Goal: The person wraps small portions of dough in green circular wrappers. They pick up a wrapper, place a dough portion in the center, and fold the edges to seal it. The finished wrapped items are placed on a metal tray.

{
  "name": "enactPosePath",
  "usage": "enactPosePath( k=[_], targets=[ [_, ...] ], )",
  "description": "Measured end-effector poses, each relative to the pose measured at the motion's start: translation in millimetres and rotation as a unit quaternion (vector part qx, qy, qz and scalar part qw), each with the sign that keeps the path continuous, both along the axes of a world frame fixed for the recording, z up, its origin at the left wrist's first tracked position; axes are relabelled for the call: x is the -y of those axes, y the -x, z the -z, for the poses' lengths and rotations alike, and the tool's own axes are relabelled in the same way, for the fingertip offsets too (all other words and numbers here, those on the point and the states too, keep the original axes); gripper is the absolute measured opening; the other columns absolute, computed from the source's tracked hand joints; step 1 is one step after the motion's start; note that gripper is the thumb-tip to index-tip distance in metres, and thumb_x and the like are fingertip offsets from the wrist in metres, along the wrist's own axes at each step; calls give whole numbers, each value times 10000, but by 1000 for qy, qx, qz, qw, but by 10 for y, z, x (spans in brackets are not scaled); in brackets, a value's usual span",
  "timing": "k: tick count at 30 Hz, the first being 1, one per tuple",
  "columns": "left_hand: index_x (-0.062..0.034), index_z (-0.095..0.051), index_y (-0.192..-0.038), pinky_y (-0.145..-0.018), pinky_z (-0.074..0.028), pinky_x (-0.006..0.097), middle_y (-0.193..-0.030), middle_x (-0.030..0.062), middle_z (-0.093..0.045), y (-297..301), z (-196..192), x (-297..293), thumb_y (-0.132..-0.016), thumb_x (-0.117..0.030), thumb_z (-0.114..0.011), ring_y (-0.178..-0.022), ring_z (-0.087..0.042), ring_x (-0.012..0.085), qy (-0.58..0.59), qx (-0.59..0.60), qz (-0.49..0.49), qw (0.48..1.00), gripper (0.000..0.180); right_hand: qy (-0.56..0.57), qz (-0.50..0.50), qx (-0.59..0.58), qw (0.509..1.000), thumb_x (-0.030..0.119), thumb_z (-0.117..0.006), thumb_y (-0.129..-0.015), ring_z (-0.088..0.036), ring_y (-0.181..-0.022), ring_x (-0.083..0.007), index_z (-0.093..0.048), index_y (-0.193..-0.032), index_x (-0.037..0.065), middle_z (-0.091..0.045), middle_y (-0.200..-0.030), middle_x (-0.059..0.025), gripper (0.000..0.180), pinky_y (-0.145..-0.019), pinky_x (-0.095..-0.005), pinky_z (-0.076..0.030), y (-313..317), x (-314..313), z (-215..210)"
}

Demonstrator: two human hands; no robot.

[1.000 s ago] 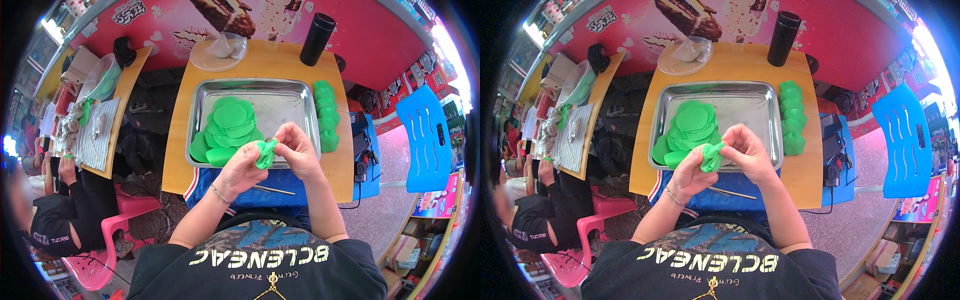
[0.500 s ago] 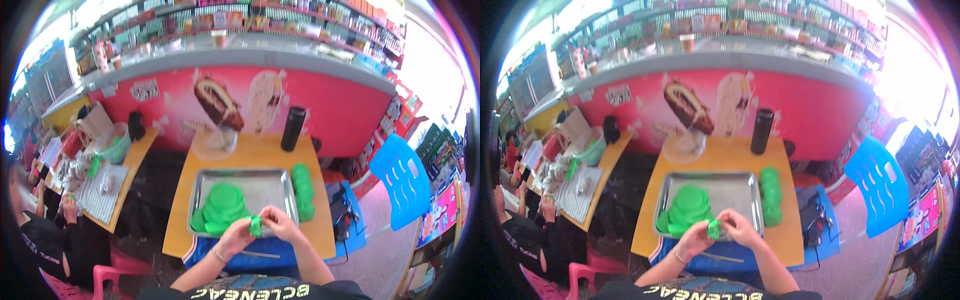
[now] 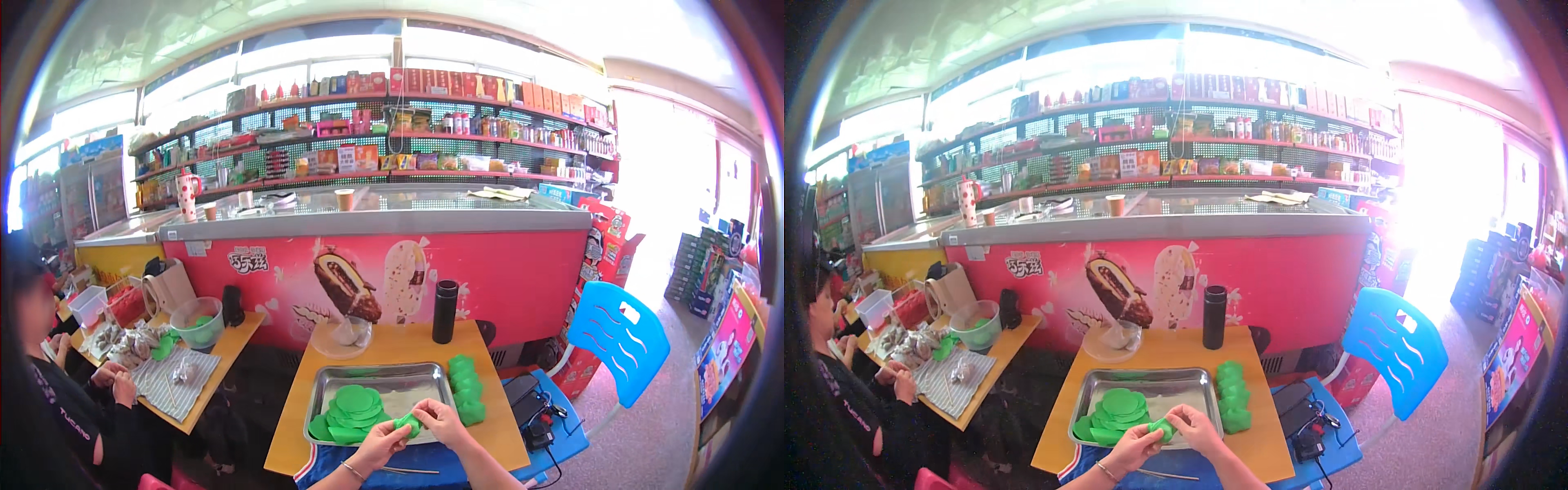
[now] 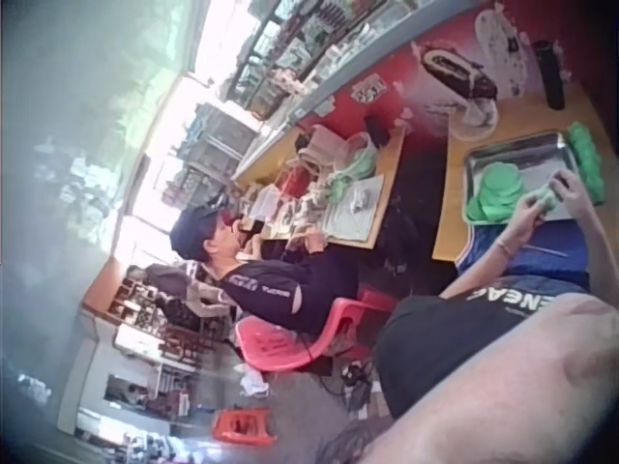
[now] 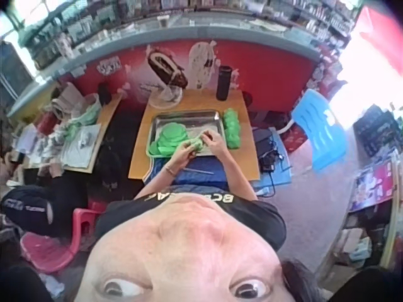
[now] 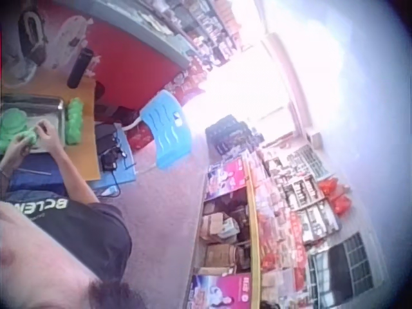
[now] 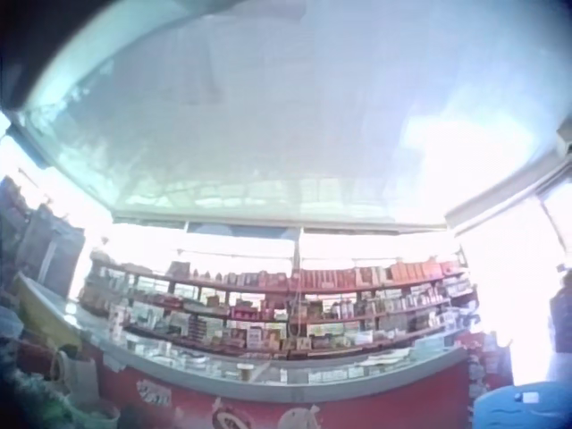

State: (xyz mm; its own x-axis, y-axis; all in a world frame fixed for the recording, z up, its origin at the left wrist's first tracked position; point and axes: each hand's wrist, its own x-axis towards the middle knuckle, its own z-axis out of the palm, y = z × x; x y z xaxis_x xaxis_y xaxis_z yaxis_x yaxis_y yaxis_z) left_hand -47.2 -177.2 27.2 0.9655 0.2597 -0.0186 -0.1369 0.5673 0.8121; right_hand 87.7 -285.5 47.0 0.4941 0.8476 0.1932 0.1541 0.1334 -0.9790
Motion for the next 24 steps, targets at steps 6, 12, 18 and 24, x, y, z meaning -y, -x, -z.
enactPosePath(
  k=[6,12,18,24],
  targets=[
    [-84,-547,-918,-652,-466,248,-853,-11,-579,121,-44,209,-887,-131,-544,-755,-564,99,-53,20,-34,998,57,-47,-23,-196,979,212,-531,-904,-472,-690,-47,-551,-901,40,-529,-764,22,172,-621,-198,-397,43,154,142],
    [-80,-531,-857,-580,-425,205,-720,-35,-501,56,-74,-49,-892,-171,-547,-623,-491,65,-7,-13,-154,988,99,-24,-43,-27,998,147,-515,-905,-452,-660,-49,-507,-849,48,-467,-729,32,114,-597,-189,-386,159,177,-32],
    [-51,-519,-877,-620,-384,174,-777,-38,-498,-66,-339,-211,-882,-123,-549,-716,-477,34,-232,43,-88,968,78,-46,-76,-55,994,80,-575,-854,-486,-931,-77,-431,-1103,29,-503,-1002,-37,293,-763,-243,-436,155,121,-96],
    [-50,-464,-1019,-742,-393,191,-896,-10,-499,22,-355,-150,-851,-148,-603,-836,-481,61,-140,71,-185,970,239,-5,37,7,999,34,-630,-806,-499,-741,-47,-538,-952,16,-538,-822,-2,173,-629,-201,-415,349,-103,-207]
  ],
)
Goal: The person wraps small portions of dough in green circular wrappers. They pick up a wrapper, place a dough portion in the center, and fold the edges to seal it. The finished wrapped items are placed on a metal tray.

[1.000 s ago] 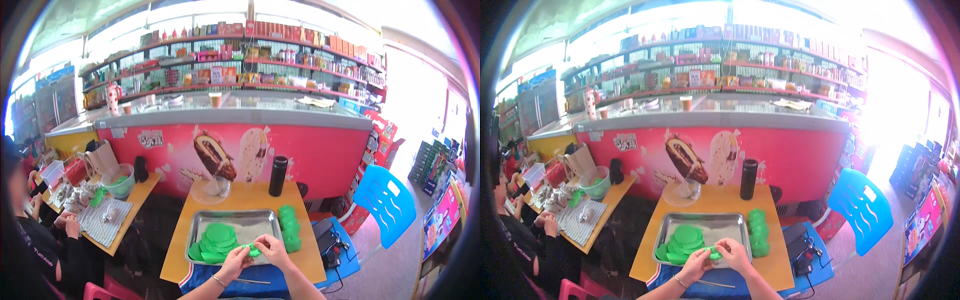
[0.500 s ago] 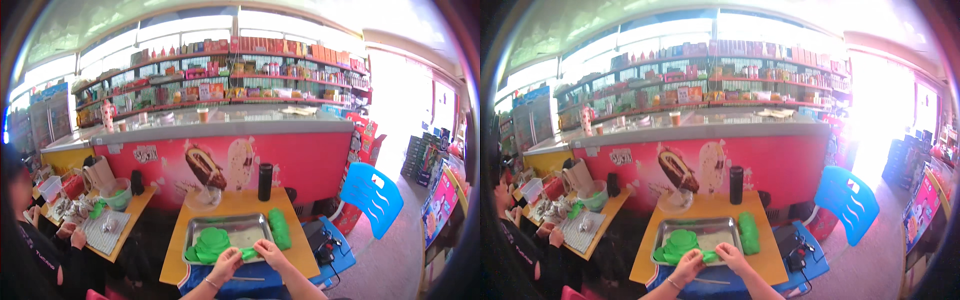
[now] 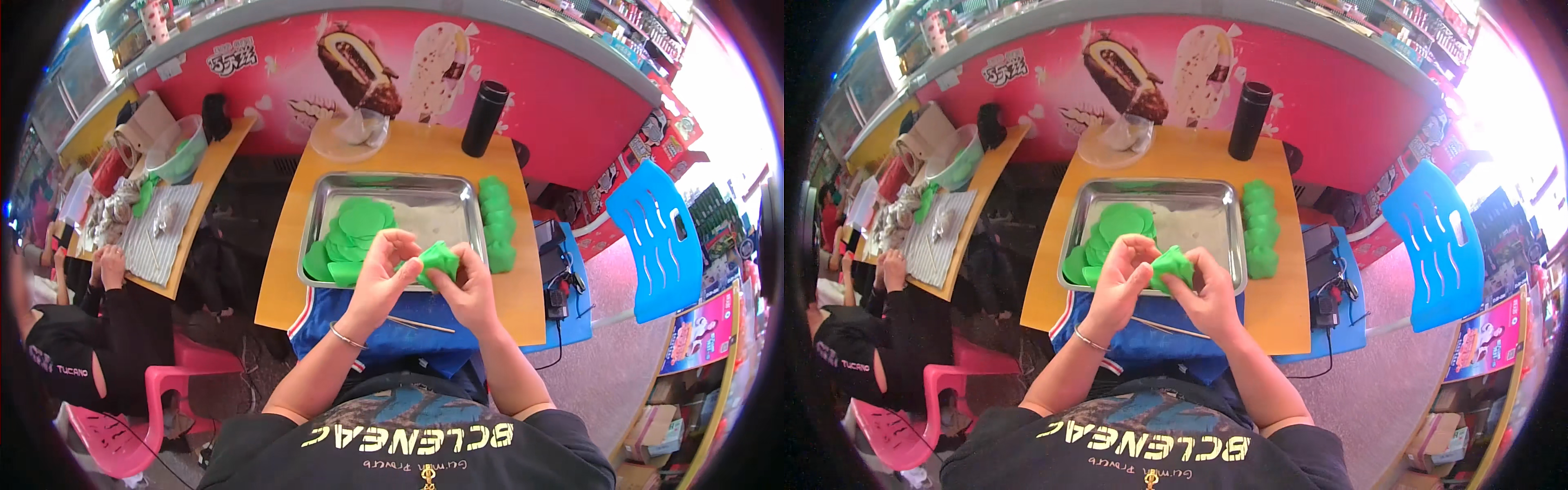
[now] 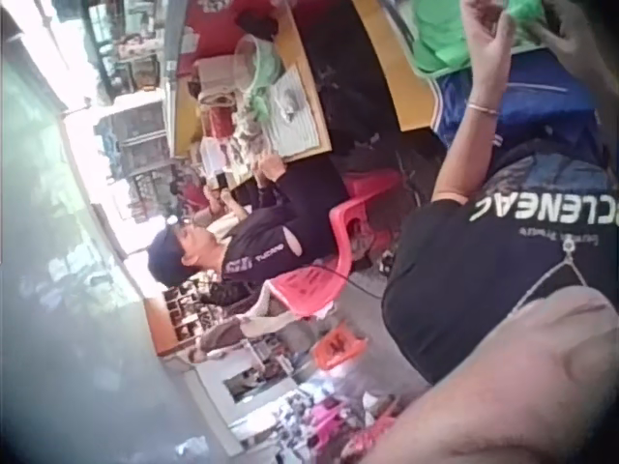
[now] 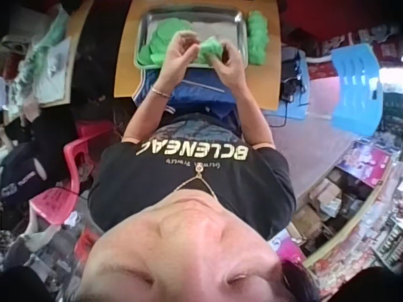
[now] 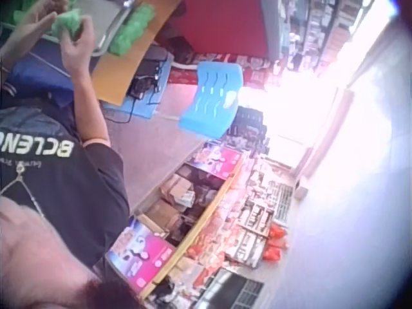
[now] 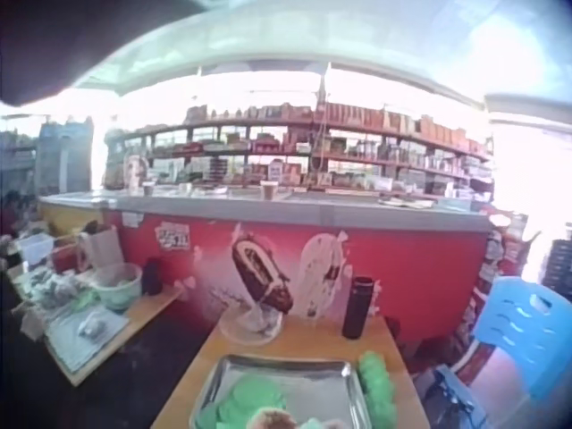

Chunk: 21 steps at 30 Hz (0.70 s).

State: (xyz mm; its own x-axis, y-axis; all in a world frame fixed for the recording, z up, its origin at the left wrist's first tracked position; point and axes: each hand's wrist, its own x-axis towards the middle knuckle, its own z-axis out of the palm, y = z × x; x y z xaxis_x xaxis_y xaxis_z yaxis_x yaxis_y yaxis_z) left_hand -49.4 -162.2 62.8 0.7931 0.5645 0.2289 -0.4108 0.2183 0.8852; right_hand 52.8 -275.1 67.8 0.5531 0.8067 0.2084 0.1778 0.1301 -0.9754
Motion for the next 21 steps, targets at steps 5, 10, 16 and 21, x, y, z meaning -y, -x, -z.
enactPosePath(
  k=[5,10,16,21],
  targets=[
    [-47,-514,-903,-709,-397,185,-821,-32,-521,-9,247,31,-888,-139,-558,-784,-474,27,140,23,-23,990,103,-39,47,176,982,73,-654,-795,-467,-674,-48,-573,-804,3,-547,-770,2,108,-564,-230,-390,11,-219,42],
    [-47,-531,-867,-579,-362,155,-747,-55,-514,-49,252,-6,-898,-130,-543,-660,-435,7,100,37,-67,992,89,-97,-16,-151,984,67,-598,-837,-461,-631,-47,-495,-670,48,-521,-699,5,197,-552,-207,-376,-56,-269,107],
    [-25,-546,-871,-541,-328,147,-720,-66,-487,-10,255,-97,-891,-104,-549,-632,-415,0,0,13,-109,994,82,-146,41,-201,968,36,-609,-812,-465,-670,-49,-466,-737,75,-496,-748,16,167,-600,-197,-397,15,-444,-109],
    [-24,-543,-857,-561,-334,154,-736,-54,-509,48,184,-159,-877,-88,-560,-649,-424,0,-7,-35,-9,999,69,-128,-73,-169,975,6,-635,-763,-500,-781,-89,-516,-851,70,-479,-758,12,162,-710,-220,-414,-244,-286,37]
  ],
)
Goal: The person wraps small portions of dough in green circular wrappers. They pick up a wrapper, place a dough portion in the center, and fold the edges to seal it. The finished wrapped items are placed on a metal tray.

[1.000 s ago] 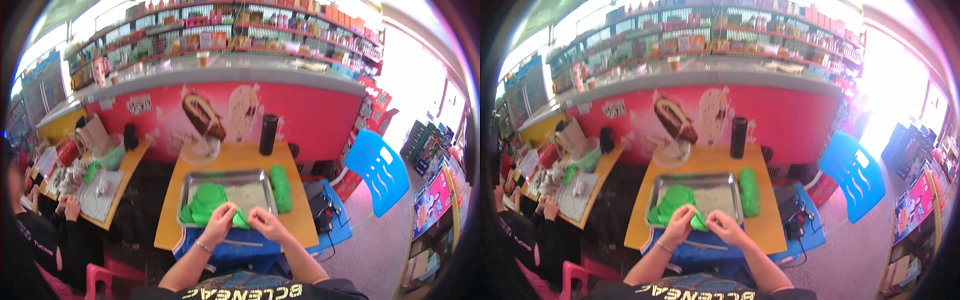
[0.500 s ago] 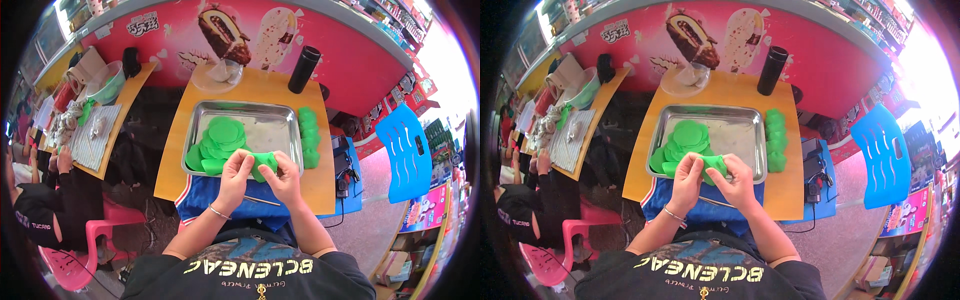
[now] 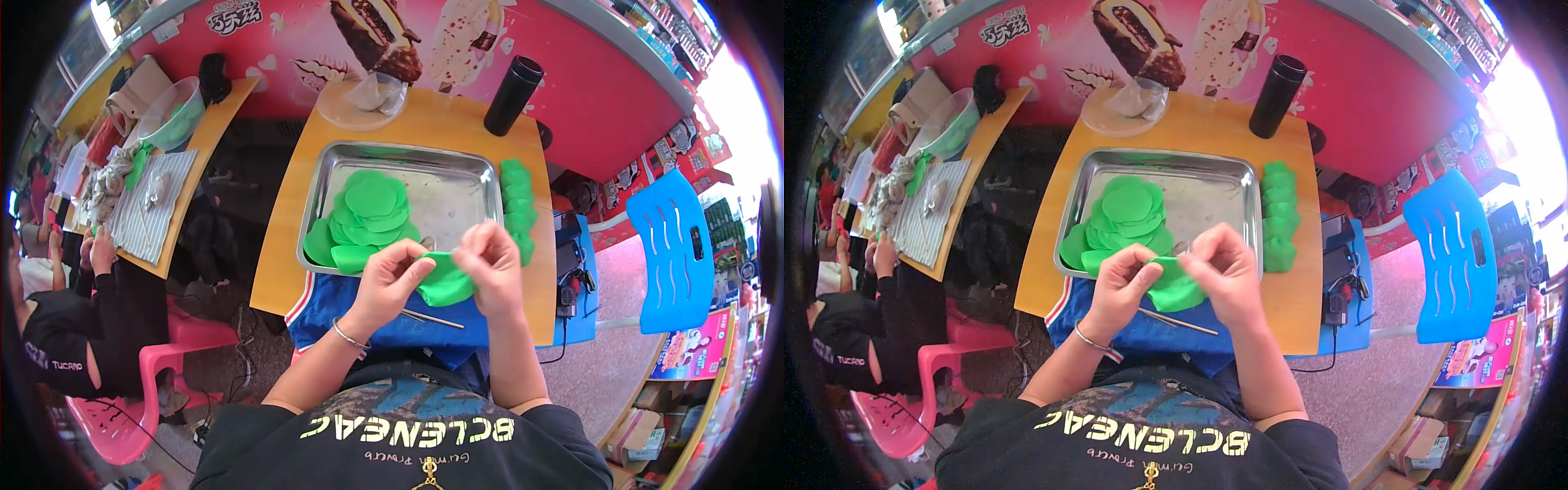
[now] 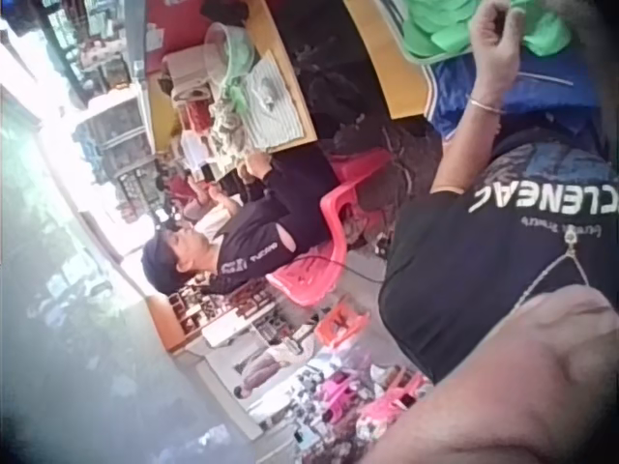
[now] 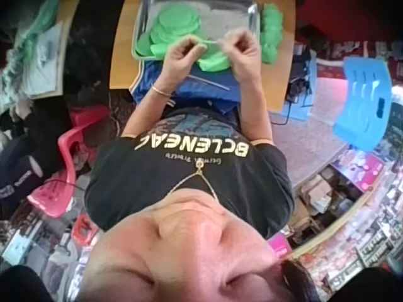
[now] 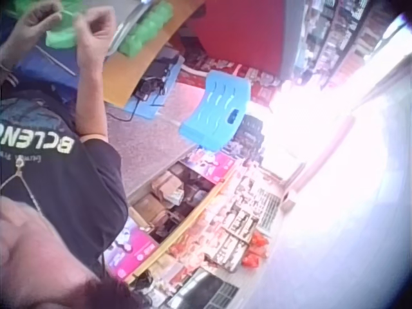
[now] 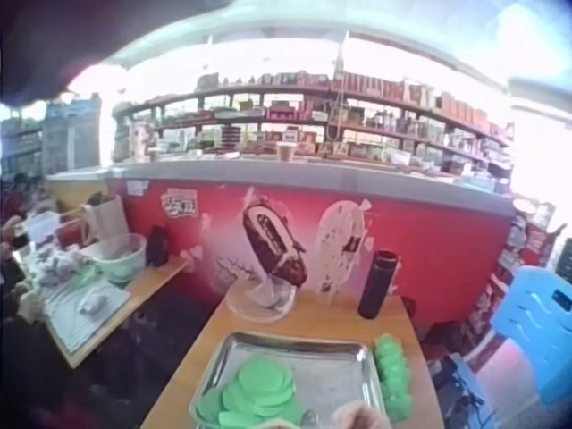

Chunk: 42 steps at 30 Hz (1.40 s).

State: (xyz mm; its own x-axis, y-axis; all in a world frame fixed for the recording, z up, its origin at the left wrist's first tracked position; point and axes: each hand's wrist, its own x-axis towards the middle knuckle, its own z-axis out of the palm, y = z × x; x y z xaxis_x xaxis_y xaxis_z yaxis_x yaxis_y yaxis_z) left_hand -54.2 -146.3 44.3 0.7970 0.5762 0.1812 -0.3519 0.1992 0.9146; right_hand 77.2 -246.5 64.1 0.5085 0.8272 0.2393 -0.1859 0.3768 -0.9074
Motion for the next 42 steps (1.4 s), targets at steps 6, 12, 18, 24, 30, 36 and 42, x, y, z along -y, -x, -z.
enactPosePath(
  k=[6,12,18,24,30,36,42],
  targets=[
    [-24,-545,-859,-549,-319,150,-735,-58,-507,-1,-42,-55,-881,-99,-560,-650,-412,-7,10,0,11,1000,79,42,29,0,999,41,-608,-775,-490,-753,-71,-462,-859,82,-493,-804,11,173,-670,-212,-416,106,-40,-171],
    [-39,-524,-857,-583,-329,163,-735,-57,-487,40,42,-157,-883,-85,-547,-672,-420,8,43,39,-20,998,58,-35,127,-144,981,89,-642,-789,-489,-726,-63,-493,-836,67,-498,-776,9,158,-649,-202,-408,-76,31,-212],
    [-24,-540,-885,-680,-375,193,-842,5,-520,8,22,-46,-889,-44,-518,-759,-462,58,-7,59,-58,997,30,96,25,49,994,-11,-660,-767,-473,-735,-34,-478,-892,63,-488,-819,29,234,-645,-162,-378,129,113,-17],
    [-9,-557,-894,-741,-391,222,-899,37,-542,9,4,-13,-891,-49,-515,-819,-484,91,-12,111,-56,992,59,29,31,57,997,2,-647,-777,-504,-793,-74,-529,-846,28,-506,-868,0,139,-704,-196,-414,188,80,47],
    [-3,-570,-891,-749,-387,216,-889,32,-541,26,-32,35,-880,-94,-549,-818,-487,87,56,68,-10,996,94,117,12,243,963,-18,-655,-735,-547,-738,-123,-621,-871,-5,-560,-796,-39,141,-650,-246,-428,196,123,55],
    [10,-645,-829,-692,-392,205,-844,9,-523,25,-38,-27,-847,-110,-605,-783,-477,67,43,11,-21,999,128,147,22,353,924,5,-612,-768,-533,-662,-170,-607,-903,0,-543,-756,-83,135,-594,-273,-415,223,70,-35],
    [-1,-659,-780,-656,-378,209,-764,-6,-515,31,-47,-191,-840,-143,-617,-723,-469,58,58,-32,59,996,159,152,-55,284,945,69,-623,-781,-529,-695,-119,-575,-916,5,-580,-816,-69,157,-607,-283,-424,275,58,-3]
  ],
)
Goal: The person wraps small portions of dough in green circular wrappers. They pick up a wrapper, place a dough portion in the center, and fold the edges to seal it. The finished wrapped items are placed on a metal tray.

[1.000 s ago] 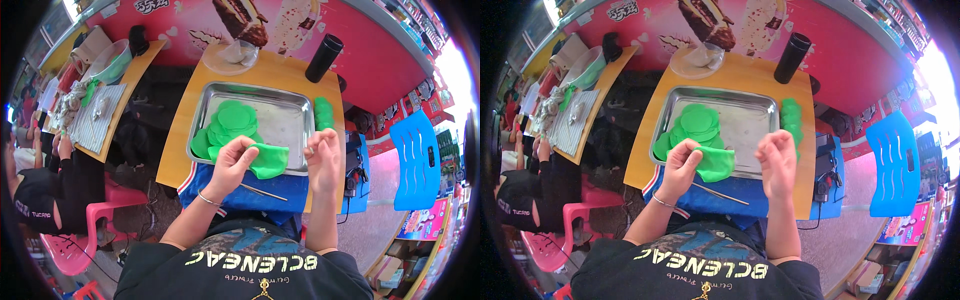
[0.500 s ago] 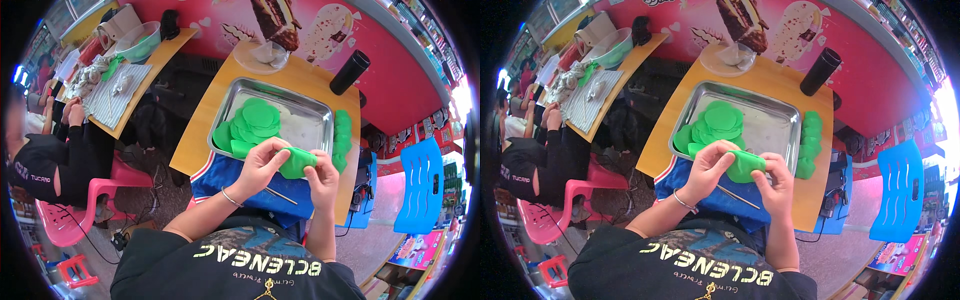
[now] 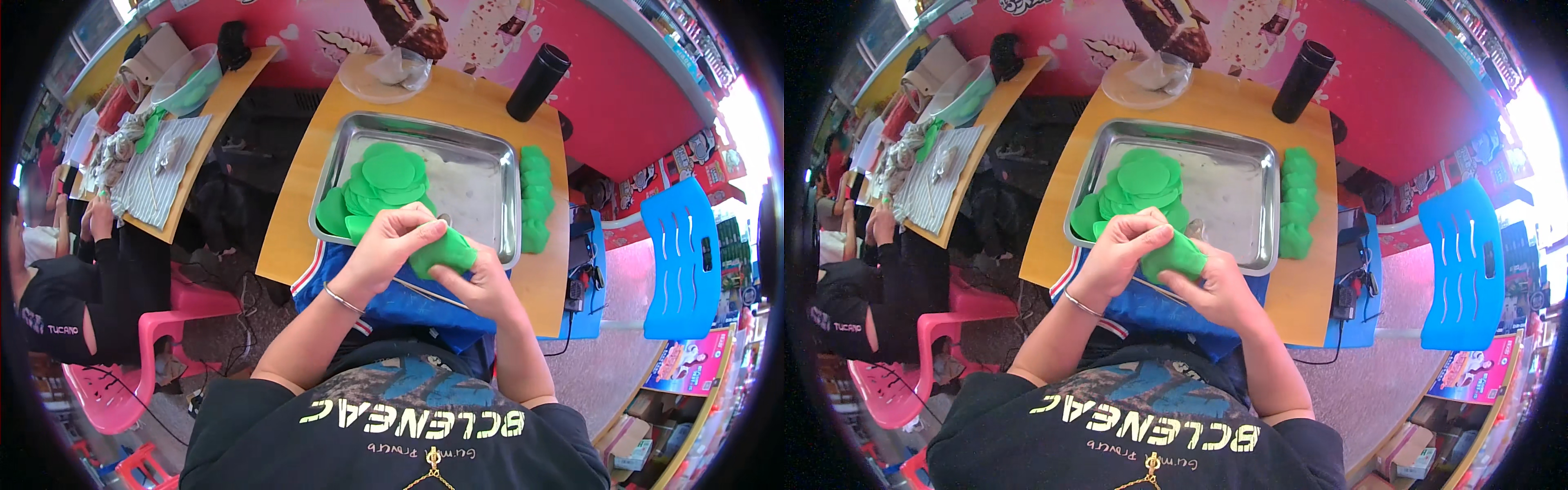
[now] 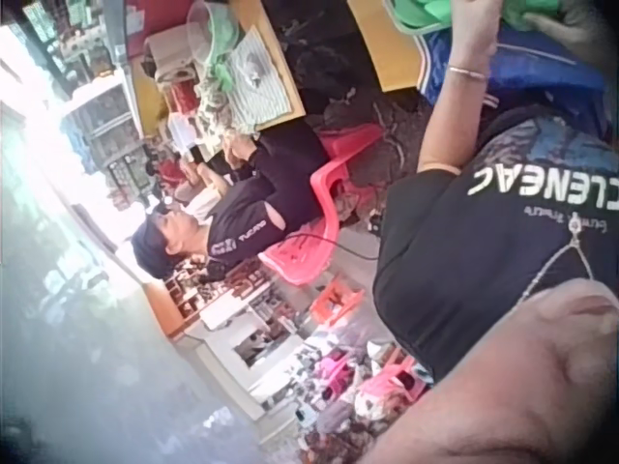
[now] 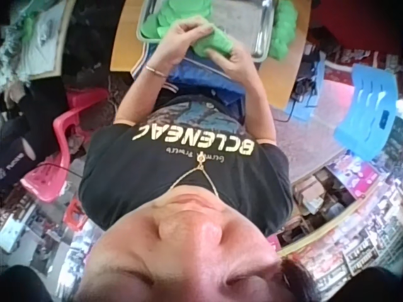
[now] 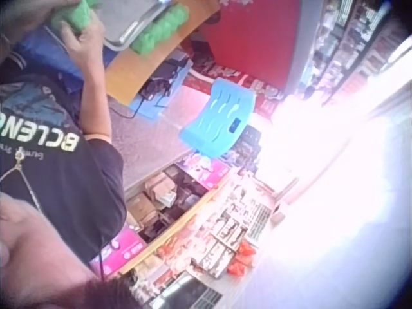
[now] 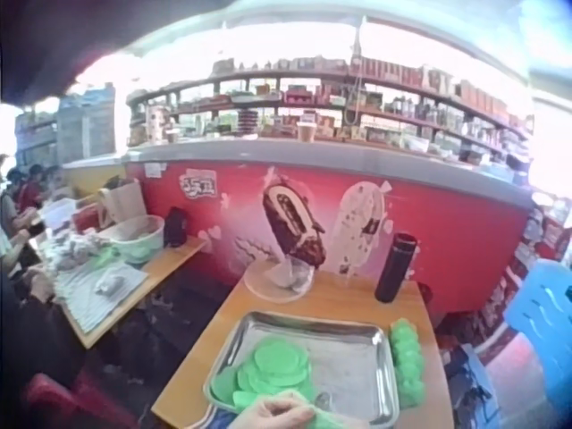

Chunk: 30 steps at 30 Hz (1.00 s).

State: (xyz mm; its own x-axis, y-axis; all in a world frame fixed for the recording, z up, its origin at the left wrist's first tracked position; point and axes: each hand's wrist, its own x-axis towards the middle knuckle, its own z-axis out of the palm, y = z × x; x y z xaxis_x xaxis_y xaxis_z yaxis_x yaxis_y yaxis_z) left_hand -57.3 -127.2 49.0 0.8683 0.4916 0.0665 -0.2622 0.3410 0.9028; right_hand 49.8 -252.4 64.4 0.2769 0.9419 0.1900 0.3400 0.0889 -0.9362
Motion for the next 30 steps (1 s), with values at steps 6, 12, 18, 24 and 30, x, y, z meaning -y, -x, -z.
enactPosePath(
  k=[6,12,18,24,30],
  targets=[
    [-6,-651,-769,-648,-353,209,-737,-24,-505,-14,-12,-39,-847,-121,-599,-703,-452,51,11,-26,40,999,149,39,-12,-21,999,79,-615,-789,-525,-666,-101,-567,-907,15,-587,-735,-41,142,-604,-271,-428,-8,14,139],
    [-6,-651,-818,-594,-376,200,-690,-47,-523,-32,-5,-101,-853,-169,-610,-658,-469,33,-31,-40,52,997,171,-6,-24,-81,996,71,-612,-785,-525,-626,-104,-573,-890,8,-598,-732,-43,129,-564,-283,-425,77,9,205],
    [-31,-591,-754,-530,-347,177,-663,-60,-528,-74,209,-2,-862,-181,-604,-608,-442,3,7,-43,-32,999,185,23,31,-50,998,83,-616,-799,-561,-697,-113,-596,-931,14,-615,-762,-38,150,-636,-270,-446,74,10,343],
    [-66,-538,-678,-456,-297,168,-619,-75,-500,-68,209,-49,-863,-178,-605,-544,-391,-15,-38,-50,-15,998,226,61,-66,-221,971,127,-609,-837,-549,-744,-72,-604,-956,12,-613,-817,-7,165,-665,-245,-438,-41,86,308],
    [-72,-547,-710,-476,-359,167,-662,-54,-545,-102,317,-97,-865,-172,-599,-552,-453,0,42,-43,22,998,191,80,-88,-318,940,142,-585,-859,-518,-738,-51,-587,-990,20,-584,-835,11,179,-650,-210,-414,-114,171,361]
  ],
)
